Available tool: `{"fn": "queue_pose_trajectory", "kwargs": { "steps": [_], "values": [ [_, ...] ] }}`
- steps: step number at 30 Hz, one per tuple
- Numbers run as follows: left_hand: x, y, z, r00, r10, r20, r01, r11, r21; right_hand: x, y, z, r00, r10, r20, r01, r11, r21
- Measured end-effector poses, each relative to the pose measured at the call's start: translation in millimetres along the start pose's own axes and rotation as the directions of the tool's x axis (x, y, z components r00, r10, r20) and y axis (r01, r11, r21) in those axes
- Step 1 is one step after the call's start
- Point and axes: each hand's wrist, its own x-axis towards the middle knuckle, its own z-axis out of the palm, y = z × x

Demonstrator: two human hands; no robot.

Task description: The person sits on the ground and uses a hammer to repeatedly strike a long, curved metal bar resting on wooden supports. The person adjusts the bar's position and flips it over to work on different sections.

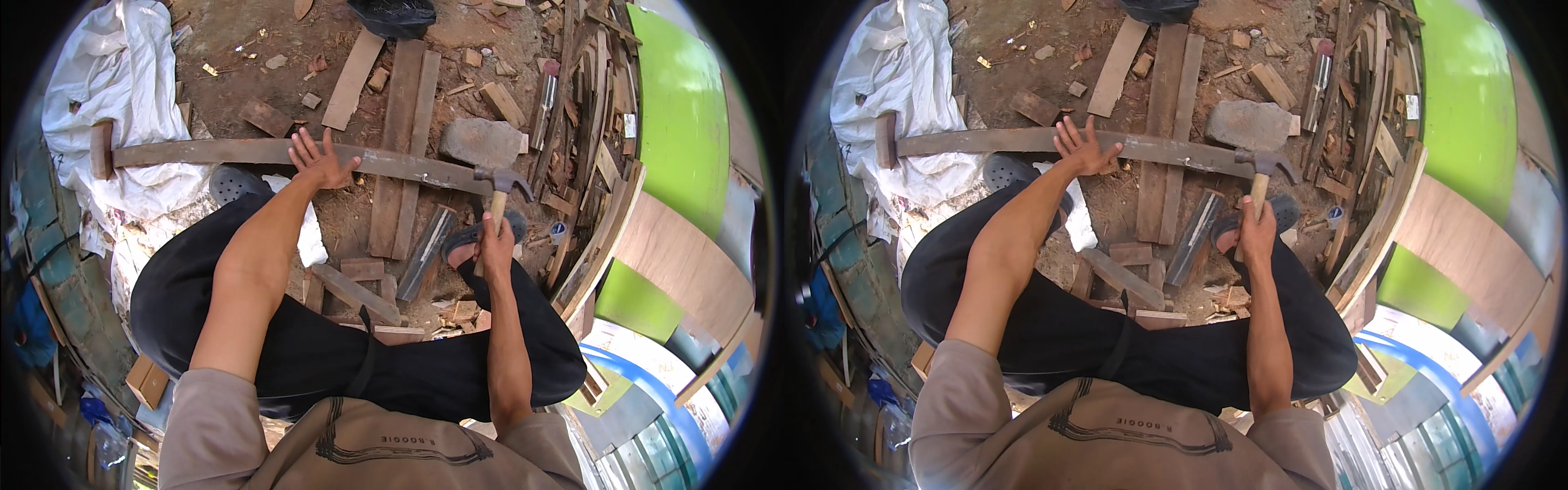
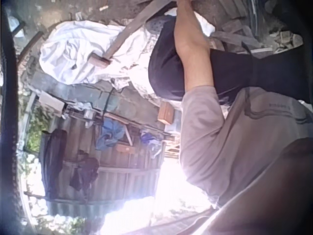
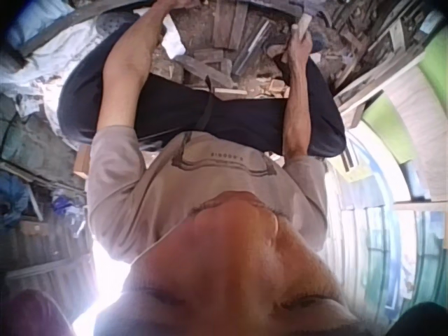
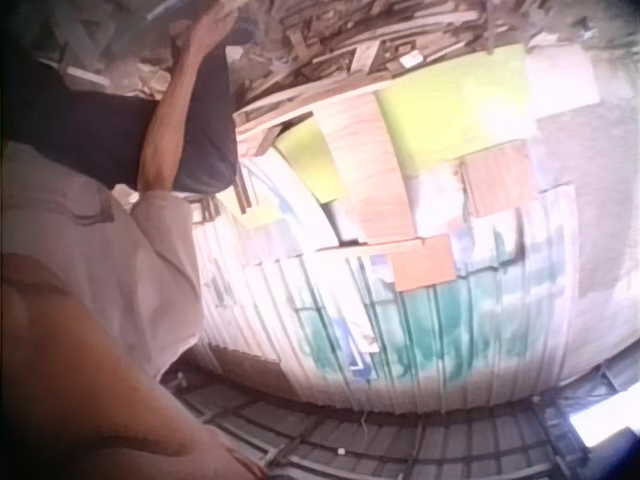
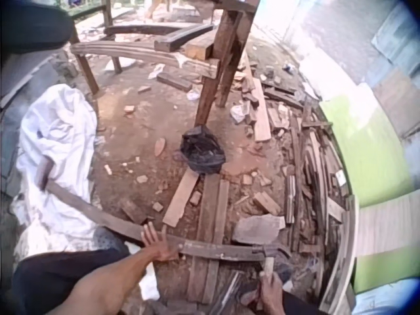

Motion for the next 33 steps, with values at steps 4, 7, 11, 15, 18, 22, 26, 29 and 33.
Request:
{"fn": "queue_pose_trajectory", "kwargs": {
  "steps": [4,7,11,15,18,22,26,29,33],
  "values": [
    [-3.3,1.3,-4.2,0.999,0.018,0.027,-0.018,1.000,-0.011,6.1,-15.1,22.5,0.975,-0.108,-0.194,0.113,0.994,0.013],
    [-3.6,2.7,-5.7,0.999,0.014,0.037,-0.014,1.000,-0.011,27.7,58.2,49.3,0.955,-0.286,-0.080,0.233,0.888,-0.396],
    [0.0,-2.0,-3.2,1.000,0.012,0.025,-0.012,1.000,0.010,-33.1,43.3,68.2,0.946,-0.080,0.313,0.241,0.819,-0.521],
    [-1.0,-2.9,-6.7,0.998,0.007,0.060,-0.009,1.000,0.019,-70.1,43.1,81.3,0.881,0.078,0.466,0.199,0.833,-0.517],
    [-1.5,-2.3,-6.6,0.999,0.024,0.043,-0.024,1.000,0.008,-78.9,45.2,86.0,0.900,0.047,0.434,0.195,0.847,-0.495],
    [-3.6,-1.8,-3.2,0.999,0.044,-0.003,-0.044,0.999,-0.006,-77.8,26.1,63.0,0.918,0.117,0.379,0.118,0.831,-0.544],
    [-3.9,-9.4,19.8,0.972,0.101,-0.211,-0.106,0.994,-0.013,-97.8,-9.4,8.0,0.920,0.197,0.339,0.045,0.805,-0.592],
    [1.9,-17.5,32.3,0.914,0.134,-0.382,-0.144,0.990,0.004,-129.4,-31.7,-25.5,0.950,0.147,0.276,0.054,0.792,-0.608],
    [-21.3,-2.2,36.2,0.758,0.248,-0.604,-0.257,0.964,0.073,-165.9,-12.5,-53.2,0.980,0.115,0.164,0.006,0.802,-0.598]
  ]
}}
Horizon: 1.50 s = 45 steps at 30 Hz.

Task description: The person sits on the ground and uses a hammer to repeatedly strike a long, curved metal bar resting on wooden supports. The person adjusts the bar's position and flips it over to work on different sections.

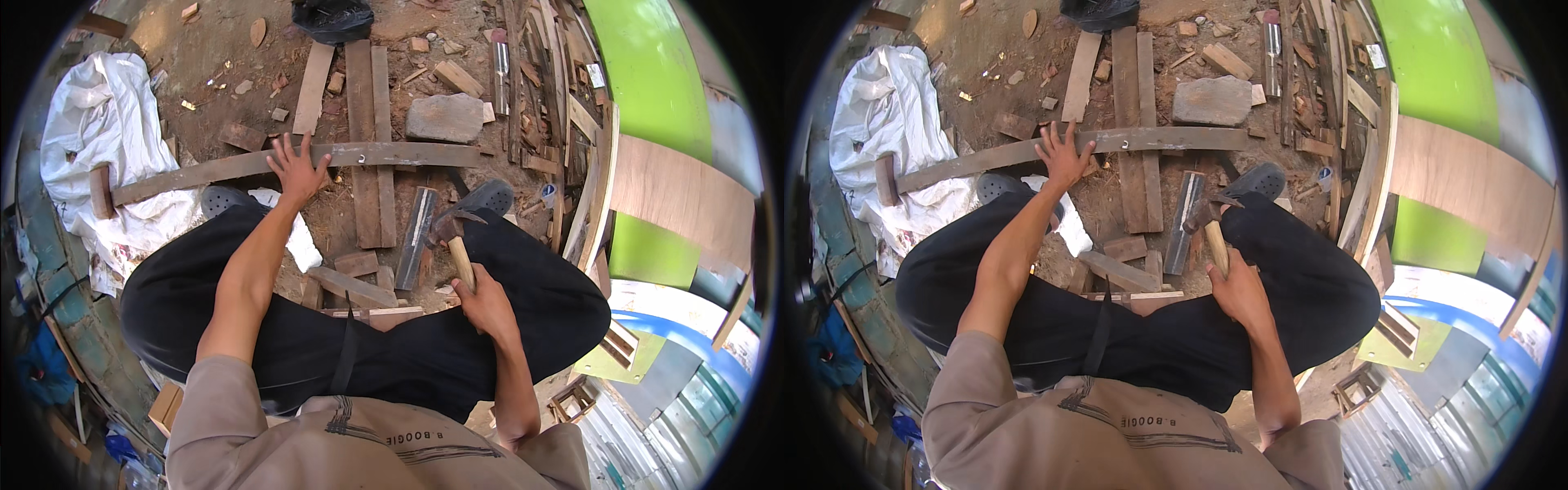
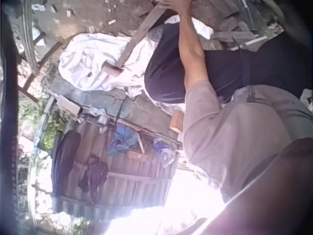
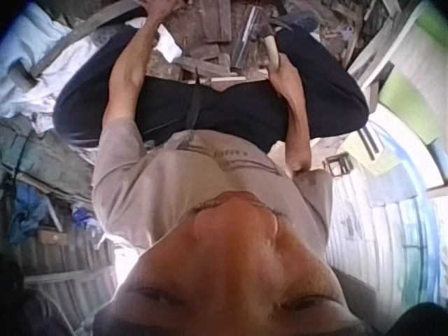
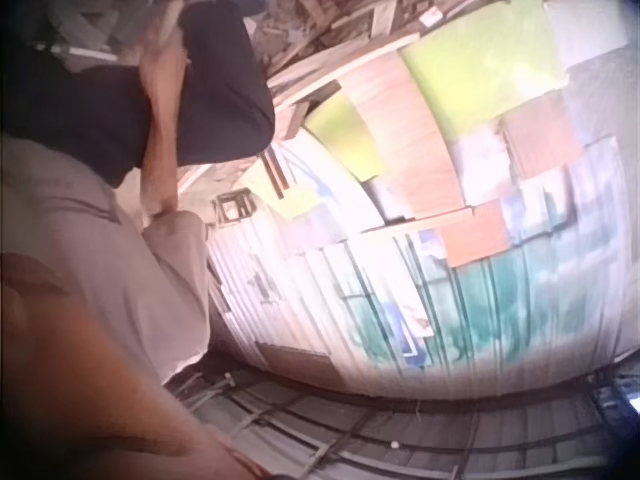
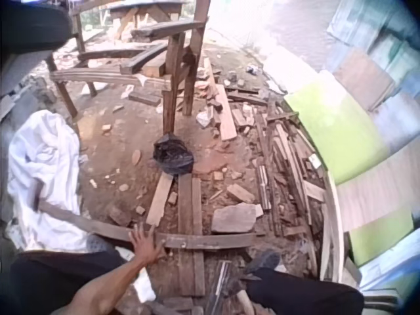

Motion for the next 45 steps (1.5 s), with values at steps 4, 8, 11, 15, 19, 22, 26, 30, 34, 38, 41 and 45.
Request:
{"fn": "queue_pose_trajectory", "kwargs": {
  "steps": [4,8,11,15,19,22,26,30,34,38,41,45],
  "values": [
    [-14.4,29.6,-7.7,0.888,0.422,-0.183,-0.436,0.899,-0.042,-7.7,10.0,12.5,0.999,-0.031,-0.013,0.033,0.992,0.118],
    [-20.2,62.2,-5.4,0.850,0.497,-0.177,-0.509,0.861,-0.028,-0.4,6.7,25.0,0.998,-0.064,-0.021,0.066,0.991,0.113],
    [-18.7,69.2,-1.8,0.842,0.520,-0.139,-0.515,0.854,0.073,9.0,6.6,38.4,0.993,-0.114,-0.027,0.115,0.992,0.050],
    [-9.4,81.6,-10.5,0.763,0.644,0.048,-0.646,0.759,0.085,16.1,6.1,51.3,0.990,-0.135,-0.030,0.134,0.991,-0.030],
    [26.9,119.9,-41.9,0.828,0.551,0.109,-0.508,0.817,-0.274,21.5,0.7,56.0,0.987,-0.158,0.038,0.161,0.983,-0.093],
    [57.4,139.6,-53.6,0.918,0.236,-0.318,-0.382,0.742,-0.552,23.5,-4.2,64.2,0.985,-0.159,0.065,0.165,0.979,-0.120],
    [59.9,117.0,-62.4,1.000,-0.025,0.007,0.026,0.932,-0.362,40.6,10.3,69.6,0.977,-0.202,0.064,0.207,0.975,-0.076],
    [29.8,29.0,-14.3,0.965,-0.260,-0.016,0.260,0.966,0.005,48.0,-6.3,42.3,0.966,-0.231,0.117,0.209,0.963,0.171],
    [10.4,-2.8,-8.6,0.888,-0.435,0.149,0.447,0.893,-0.057,96.7,-18.3,16.6,0.923,-0.252,0.290,0.161,0.938,0.306],
    [14.4,-29.6,0.0,0.845,-0.395,0.360,0.435,0.900,-0.033,169.8,-48.6,-6.3,0.814,-0.141,0.563,-0.037,0.956,0.293],
    [21.5,-27.4,-8.8,0.805,-0.370,0.464,0.416,0.910,0.005,227.9,-43.9,-9.9,0.728,-0.106,0.677,-0.169,0.930,0.327],
    [21.9,-30.2,-17.5,0.769,-0.367,0.524,0.414,0.910,0.030,259.9,-62.2,-40.7,0.541,-0.038,0.840,-0.285,0.931,0.226]
  ]
}}
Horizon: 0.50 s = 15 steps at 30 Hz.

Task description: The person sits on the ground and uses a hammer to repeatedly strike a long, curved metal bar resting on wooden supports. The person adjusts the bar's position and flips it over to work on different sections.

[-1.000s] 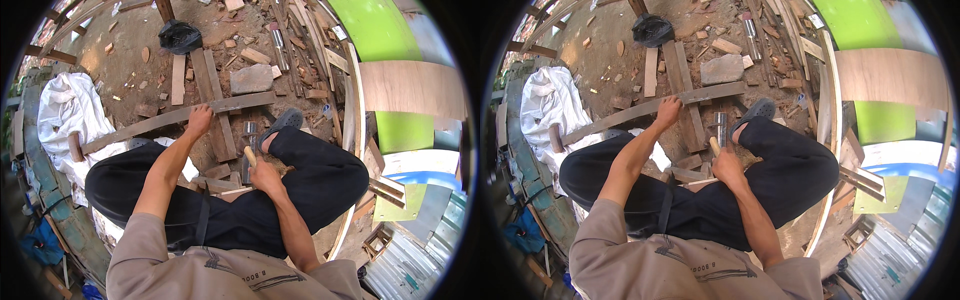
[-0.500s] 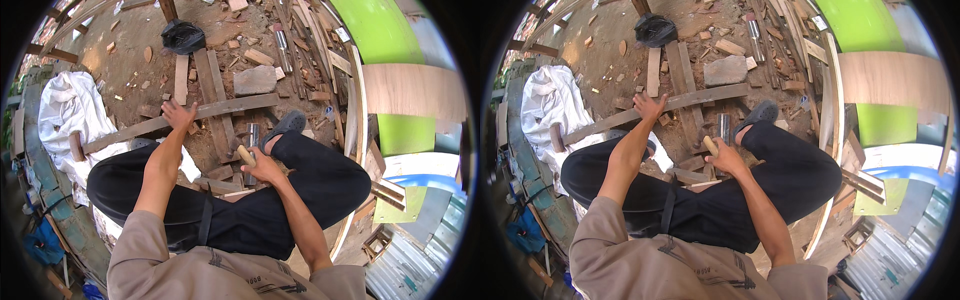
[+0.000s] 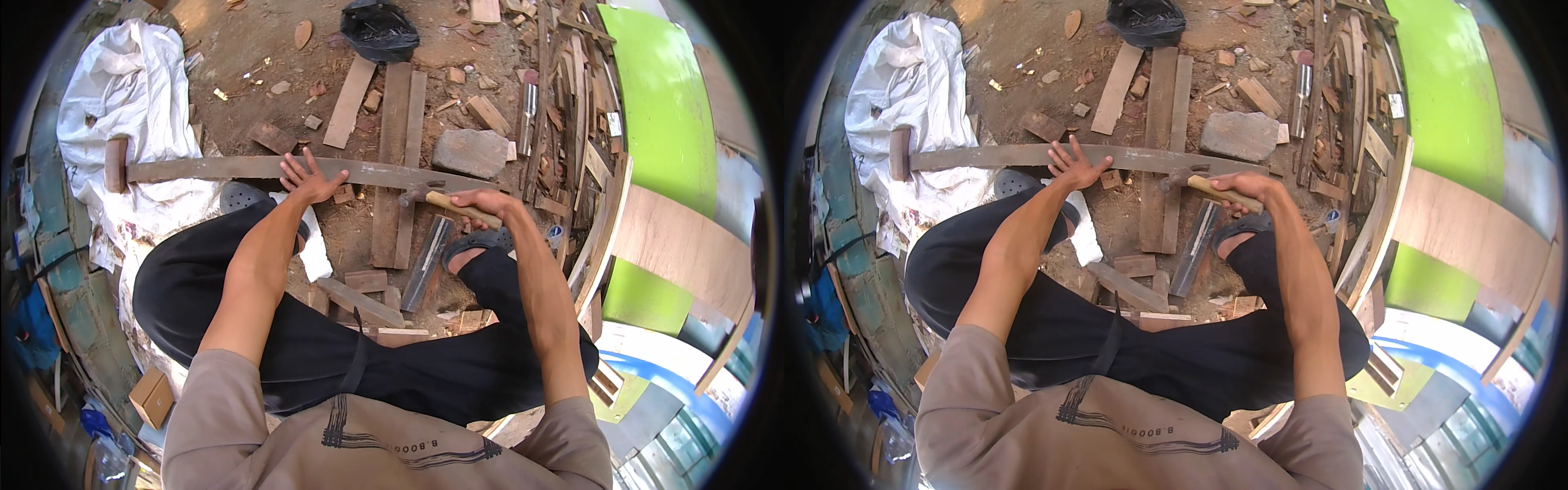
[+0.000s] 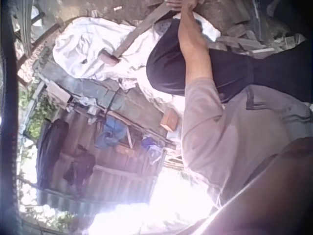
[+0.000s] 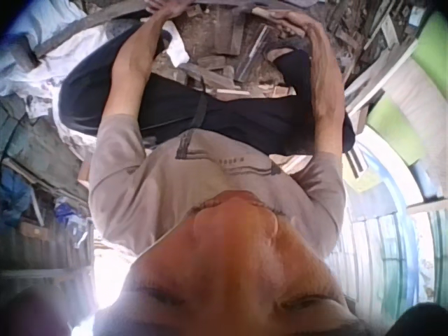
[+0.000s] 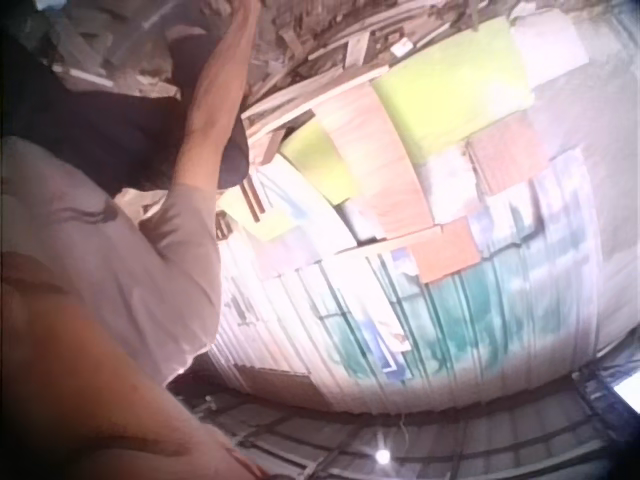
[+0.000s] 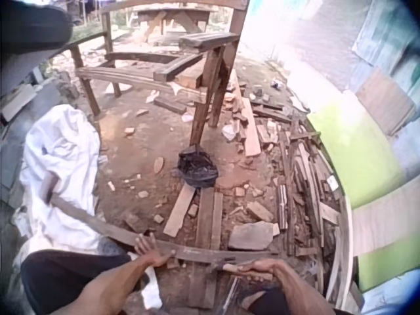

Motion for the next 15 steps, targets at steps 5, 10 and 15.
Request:
{"fn": "queue_pose_trajectory", "kwargs": {
  "steps": [5,10,15],
  "values": [
    [-4.3,3.6,-15.4,0.994,-0.003,0.108,0.002,1.000,0.013,-11.6,-31.0,-8.2,0.989,0.116,-0.091,-0.125,0.986,-0.106],
    [-4.7,3.3,-14.0,0.992,-0.001,0.126,0.002,1.000,-0.006,-17.7,-33.1,-16.0,0.944,0.151,-0.292,-0.198,0.970,-0.140],
    [-6.8,1.0,-13.3,0.987,-0.010,0.159,0.010,1.000,0.003,-16.7,-29.9,41.3,0.883,0.029,-0.468,-0.158,0.958,-0.239]
  ]
}}
